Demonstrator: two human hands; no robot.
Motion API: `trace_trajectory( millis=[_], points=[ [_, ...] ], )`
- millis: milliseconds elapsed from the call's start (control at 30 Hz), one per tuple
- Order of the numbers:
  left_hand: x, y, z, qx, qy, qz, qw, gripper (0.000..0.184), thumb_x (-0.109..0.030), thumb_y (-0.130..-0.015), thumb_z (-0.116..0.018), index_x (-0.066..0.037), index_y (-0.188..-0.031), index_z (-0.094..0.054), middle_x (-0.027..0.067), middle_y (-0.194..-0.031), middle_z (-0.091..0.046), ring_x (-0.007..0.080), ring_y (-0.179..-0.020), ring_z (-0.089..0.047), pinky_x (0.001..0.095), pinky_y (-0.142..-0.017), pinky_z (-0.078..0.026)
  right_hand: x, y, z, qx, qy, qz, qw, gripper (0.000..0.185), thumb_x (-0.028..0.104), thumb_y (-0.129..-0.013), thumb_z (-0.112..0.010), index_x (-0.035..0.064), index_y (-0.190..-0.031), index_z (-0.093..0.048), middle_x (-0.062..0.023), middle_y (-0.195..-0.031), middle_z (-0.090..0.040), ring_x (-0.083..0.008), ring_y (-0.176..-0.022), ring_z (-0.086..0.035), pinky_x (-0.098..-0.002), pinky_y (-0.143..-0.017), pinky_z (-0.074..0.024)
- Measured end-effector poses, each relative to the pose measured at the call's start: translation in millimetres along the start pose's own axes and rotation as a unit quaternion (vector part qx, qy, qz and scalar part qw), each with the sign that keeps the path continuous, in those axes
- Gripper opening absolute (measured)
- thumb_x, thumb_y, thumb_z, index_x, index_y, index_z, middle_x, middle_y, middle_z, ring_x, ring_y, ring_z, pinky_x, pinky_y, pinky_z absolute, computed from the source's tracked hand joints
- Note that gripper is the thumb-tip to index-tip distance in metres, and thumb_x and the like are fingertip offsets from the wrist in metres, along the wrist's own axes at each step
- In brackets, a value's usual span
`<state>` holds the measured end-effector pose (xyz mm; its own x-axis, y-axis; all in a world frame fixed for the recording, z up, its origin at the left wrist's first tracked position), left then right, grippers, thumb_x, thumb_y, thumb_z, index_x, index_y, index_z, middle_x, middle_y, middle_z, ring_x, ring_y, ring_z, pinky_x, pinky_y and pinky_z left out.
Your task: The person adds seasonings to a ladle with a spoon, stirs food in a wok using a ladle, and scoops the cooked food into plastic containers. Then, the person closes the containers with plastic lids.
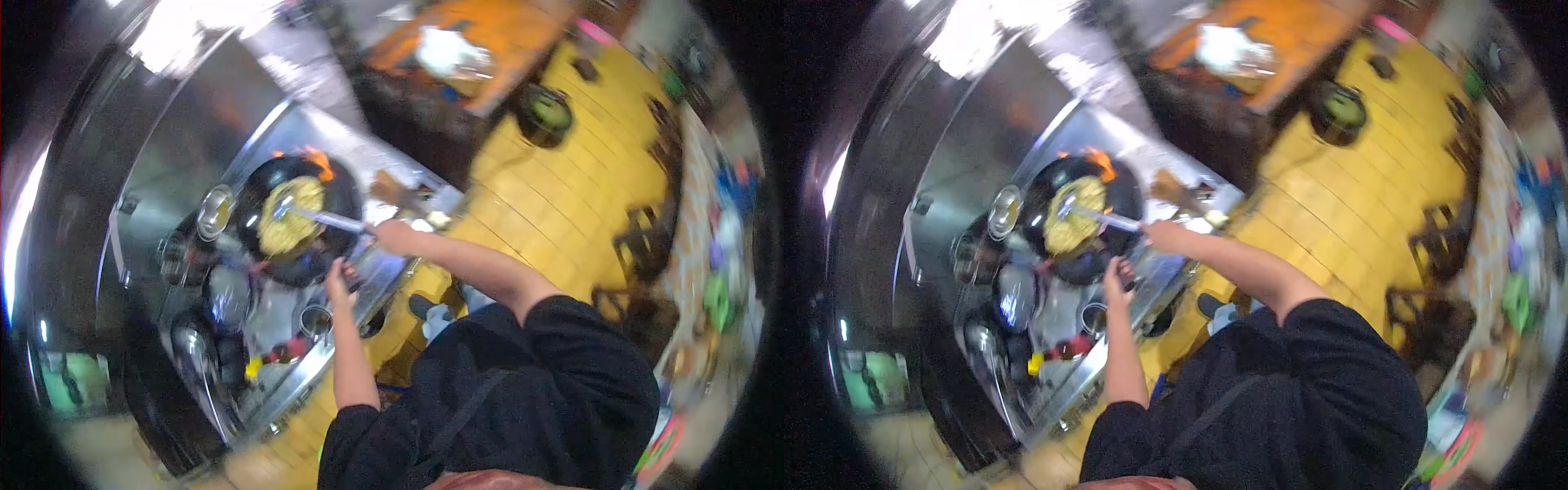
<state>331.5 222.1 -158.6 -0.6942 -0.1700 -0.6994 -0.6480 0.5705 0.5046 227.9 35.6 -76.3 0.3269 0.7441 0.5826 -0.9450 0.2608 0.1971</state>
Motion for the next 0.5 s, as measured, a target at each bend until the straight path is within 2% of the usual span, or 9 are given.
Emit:
trace_trajectory(
  millis=[67,200,233,267,300,367,400,433,500],
  points=[
    [-10,12,-12,0.040,0.028,0.013,0.999,0.020,-0.026,-0.089,-0.059,-0.007,-0.094,-0.058,-0.0029,-0.071,-0.050,0.0078,-0.061,-0.046,0.0237,-0.057,-0.038,-19,30,-6,-0.011,-0.151,0.029,0.988,0.049,0.023,-0.083,-0.055,0.0095,-0.129,-0.045,-0.0215,-0.099,-0.063,-0.0383,-0.093,-0.062,-0.0443,-0.081,-0.0497],
    [-16,15,-10,0.046,0.034,0.051,0.997,0.018,-0.026,-0.091,-0.057,-0.008,-0.090,-0.055,-0.0047,-0.070,-0.046,0.0067,-0.060,-0.042,0.0218,-0.058,-0.037,-114,132,-27,-0.015,-0.138,-0.025,0.990,0.047,0.026,-0.083,-0.057,0.0110,-0.127,-0.050,-0.0220,-0.099,-0.064,-0.0392,-0.091,-0.061,-0.0453,-0.079,-0.0482],
    [-17,18,-9,-0.014,-0.030,0.019,0.999,0.018,-0.028,-0.090,-0.058,-0.010,-0.088,-0.055,-0.0039,-0.072,-0.048,0.0074,-0.061,-0.043,0.0226,-0.057,-0.038,-130,175,-25,-0.012,-0.146,-0.009,0.989,0.045,0.025,-0.082,-0.057,0.0114,-0.125,-0.052,-0.0218,-0.098,-0.064,-0.0392,-0.090,-0.061,-0.0460,-0.078,-0.0479],
    [-17,9,1,0.024,-0.046,0.000,0.999,0.019,-0.029,-0.090,-0.058,-0.010,-0.088,-0.055,-0.0031,-0.073,-0.051,0.0081,-0.062,-0.046,0.0233,-0.057,-0.039,-188,206,-54,-0.180,-0.143,0.016,0.973,0.043,0.026,-0.081,-0.059,0.0094,-0.120,-0.056,-0.0203,-0.098,-0.064,-0.0386,-0.086,-0.061,-0.0457,-0.075,-0.0482],
    [-19,16,-7,0.047,-0.009,0.029,0.998,0.020,-0.030,-0.090,-0.059,-0.010,-0.088,-0.056,-0.0025,-0.074,-0.053,0.0091,-0.062,-0.049,0.0231,-0.056,-0.040,-214,256,-31,-0.050,-0.133,-0.165,0.976,0.048,0.030,-0.085,-0.057,0.0050,-0.126,-0.052,-0.0180,-0.105,-0.064,-0.0346,-0.095,-0.061,-0.0406,-0.083,-0.0478],
    [-24,19,-9,0.036,-0.051,0.044,0.997,0.022,-0.031,-0.090,-0.058,-0.010,-0.085,-0.058,-0.0016,-0.076,-0.058,0.0109,-0.062,-0.051,0.0232,-0.057,-0.041,-287,365,-28,-0.254,-0.300,-0.359,0.846,0.048,0.032,-0.083,-0.061,0.0050,-0.122,-0.056,-0.0162,-0.100,-0.065,-0.0278,-0.093,-0.062,-0.0383,-0.080,-0.0494],
    [-30,19,-5,0.021,-0.064,0.024,0.997,0.022,-0.032,-0.090,-0.058,-0.010,-0.084,-0.061,-0.0009,-0.078,-0.062,0.0110,-0.064,-0.052,0.0242,-0.057,-0.041,-306,413,-16,-0.294,-0.246,-0.488,0.784,0.041,0.027,-0.083,-0.059,0.0051,-0.117,-0.059,-0.0156,-0.099,-0.066,-0.0281,-0.091,-0.063,-0.0362,-0.079,-0.0498],
    [-30,21,-4,-0.064,-0.084,0.007,0.994,0.024,-0.034,-0.089,-0.059,-0.010,-0.085,-0.062,-0.0001,-0.081,-0.064,0.0121,-0.064,-0.053,0.0245,-0.059,-0.042,-356,468,-35,-0.447,-0.264,-0.493,0.697,0.034,0.024,-0.082,-0.058,0.0052,-0.111,-0.062,-0.0154,-0.095,-0.067,-0.0284,-0.089,-0.064,-0.0363,-0.079,-0.0500],
    [-26,34,-8,-0.123,-0.132,-0.001,0.984,0.027,-0.035,-0.089,-0.058,-0.009,-0.086,-0.062,0.0025,-0.080,-0.063,0.0157,-0.069,-0.055,0.0249,-0.062,-0.042,-388,581,-7,-0.600,-0.107,-0.598,0.520,0.023,0.019,-0.082,-0.058,0.0024,-0.097,-0.064,-0.0163,-0.089,-0.066,-0.0298,-0.086,-0.064,-0.0379,-0.077,-0.0490]
  ],
)
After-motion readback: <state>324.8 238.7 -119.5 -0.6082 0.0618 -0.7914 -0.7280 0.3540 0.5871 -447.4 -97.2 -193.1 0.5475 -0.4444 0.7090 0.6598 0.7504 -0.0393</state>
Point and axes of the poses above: each hand's wrist, its own y-axis away from the middle knuckle, its own z-axis out of the back of the hand, x = y × z, the point moved 3 cm from there along -y, towards the middle knuckle
